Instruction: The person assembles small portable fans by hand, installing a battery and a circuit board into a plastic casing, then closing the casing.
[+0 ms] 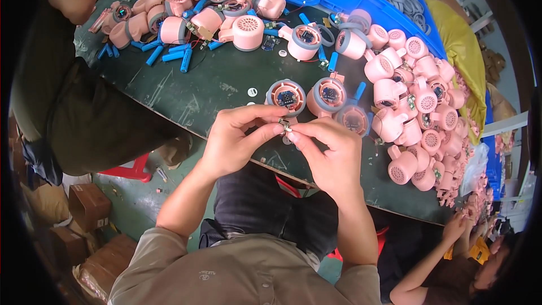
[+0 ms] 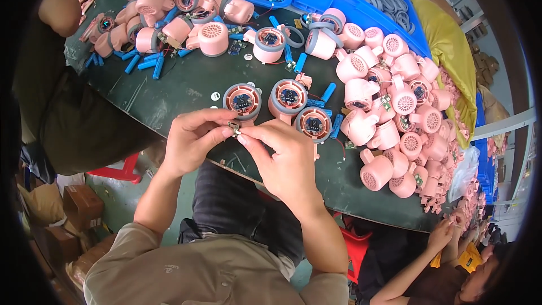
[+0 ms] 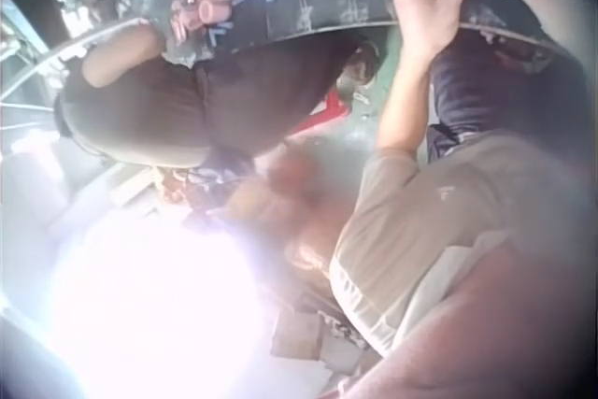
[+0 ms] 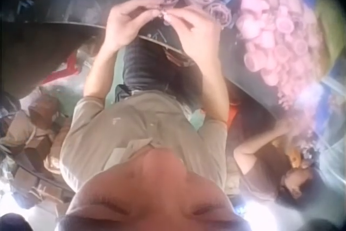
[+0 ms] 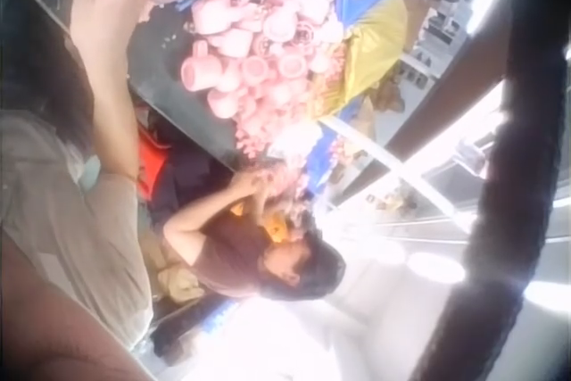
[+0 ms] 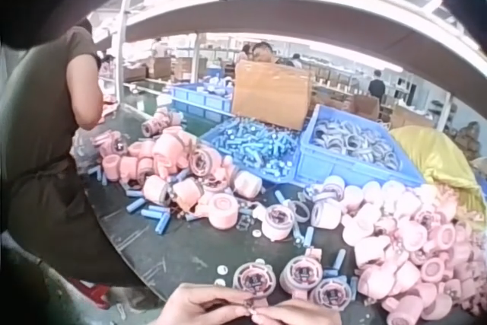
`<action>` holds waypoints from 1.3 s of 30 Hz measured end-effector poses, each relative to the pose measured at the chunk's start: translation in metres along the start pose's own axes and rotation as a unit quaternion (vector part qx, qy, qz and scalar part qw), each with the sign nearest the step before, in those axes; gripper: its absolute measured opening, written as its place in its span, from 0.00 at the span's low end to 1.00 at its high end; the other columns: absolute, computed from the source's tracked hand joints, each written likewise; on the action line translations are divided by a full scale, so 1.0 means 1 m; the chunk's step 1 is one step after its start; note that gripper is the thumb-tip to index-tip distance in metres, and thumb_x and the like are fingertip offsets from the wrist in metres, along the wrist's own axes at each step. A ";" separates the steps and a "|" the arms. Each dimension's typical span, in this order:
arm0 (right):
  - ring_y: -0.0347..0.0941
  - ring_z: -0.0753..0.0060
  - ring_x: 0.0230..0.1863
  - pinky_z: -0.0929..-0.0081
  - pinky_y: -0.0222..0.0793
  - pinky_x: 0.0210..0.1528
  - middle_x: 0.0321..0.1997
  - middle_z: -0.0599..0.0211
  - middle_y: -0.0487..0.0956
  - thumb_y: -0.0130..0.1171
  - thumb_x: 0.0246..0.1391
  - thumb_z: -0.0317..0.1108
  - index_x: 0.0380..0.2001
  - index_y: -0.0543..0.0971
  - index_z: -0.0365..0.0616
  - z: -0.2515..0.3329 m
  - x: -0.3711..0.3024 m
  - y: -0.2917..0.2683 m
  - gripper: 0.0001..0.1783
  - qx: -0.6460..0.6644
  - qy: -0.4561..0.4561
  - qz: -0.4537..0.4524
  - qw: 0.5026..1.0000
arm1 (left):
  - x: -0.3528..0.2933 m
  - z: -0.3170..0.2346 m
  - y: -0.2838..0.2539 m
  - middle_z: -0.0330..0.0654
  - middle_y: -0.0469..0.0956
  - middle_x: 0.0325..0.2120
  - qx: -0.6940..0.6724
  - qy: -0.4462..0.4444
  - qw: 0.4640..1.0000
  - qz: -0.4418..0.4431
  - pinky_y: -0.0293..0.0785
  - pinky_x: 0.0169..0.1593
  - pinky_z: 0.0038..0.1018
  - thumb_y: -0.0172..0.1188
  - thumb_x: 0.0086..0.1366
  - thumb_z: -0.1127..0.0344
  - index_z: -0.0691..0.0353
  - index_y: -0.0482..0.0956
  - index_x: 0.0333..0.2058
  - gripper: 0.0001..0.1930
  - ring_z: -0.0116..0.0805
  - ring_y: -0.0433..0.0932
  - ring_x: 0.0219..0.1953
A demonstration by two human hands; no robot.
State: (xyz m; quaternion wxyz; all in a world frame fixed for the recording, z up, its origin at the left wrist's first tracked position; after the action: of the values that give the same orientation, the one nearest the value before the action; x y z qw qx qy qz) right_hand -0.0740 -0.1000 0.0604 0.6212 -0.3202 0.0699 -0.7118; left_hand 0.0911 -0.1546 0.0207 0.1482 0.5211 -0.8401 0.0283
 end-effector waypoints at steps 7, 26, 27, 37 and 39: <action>0.76 0.66 0.27 0.71 0.67 0.28 0.27 0.65 0.80 0.70 0.49 0.27 0.30 0.83 0.41 0.000 0.001 -0.002 0.06 -0.016 -0.022 0.004 1.000 | -0.003 0.008 -0.004 0.43 0.86 0.35 0.021 -0.041 0.999 -0.007 0.80 0.44 0.24 0.67 0.62 0.75 0.69 0.84 0.41 0.09 0.26 0.83 0.37; 0.82 0.67 0.36 0.73 0.76 0.38 0.31 0.67 0.83 0.75 0.41 0.27 0.28 0.85 0.41 -0.006 0.017 -0.011 0.09 0.068 -0.130 0.185 0.972 | -0.004 -0.012 -0.009 0.44 0.84 0.29 0.109 0.127 0.978 0.124 0.80 0.35 0.29 0.73 0.52 0.76 0.63 0.87 0.32 0.08 0.37 0.84 0.32; 0.82 0.66 0.35 0.72 0.76 0.38 0.31 0.67 0.83 0.75 0.41 0.27 0.28 0.85 0.42 -0.008 0.019 -0.009 0.09 0.080 -0.131 0.205 0.967 | -0.003 -0.011 -0.008 0.43 0.84 0.28 0.100 0.132 0.976 0.142 0.80 0.35 0.29 0.73 0.51 0.75 0.62 0.88 0.33 0.08 0.37 0.84 0.31; 0.82 0.65 0.36 0.73 0.76 0.41 0.32 0.66 0.83 0.76 0.42 0.28 0.28 0.84 0.42 0.022 0.044 -0.010 0.10 0.095 -0.140 0.161 0.972 | 0.022 -0.034 -0.024 0.42 0.84 0.29 0.029 0.120 0.986 0.108 0.80 0.39 0.28 0.73 0.54 0.76 0.65 0.84 0.30 0.06 0.32 0.84 0.33; 0.80 0.70 0.34 0.74 0.74 0.38 0.33 0.65 0.83 0.73 0.44 0.26 0.32 0.83 0.40 0.024 0.077 -0.024 0.11 0.044 -0.143 0.064 0.987 | 0.053 -0.052 -0.039 0.41 0.84 0.33 0.003 0.038 0.998 0.052 0.78 0.40 0.25 0.70 0.57 0.78 0.67 0.83 0.33 0.06 0.26 0.81 0.35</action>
State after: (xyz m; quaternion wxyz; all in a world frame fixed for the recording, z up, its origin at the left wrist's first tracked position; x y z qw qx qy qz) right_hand -0.0825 -0.1589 0.1194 0.6826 -0.3859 -0.0302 -0.6198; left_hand 0.1152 -0.2073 0.0810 0.1770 0.4757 -0.8596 0.0585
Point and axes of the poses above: each hand's wrist, its own x-axis towards the middle knuckle, its own y-axis out of the palm, z = x × y, the point moved 4 cm from there along x, towards the middle knuckle
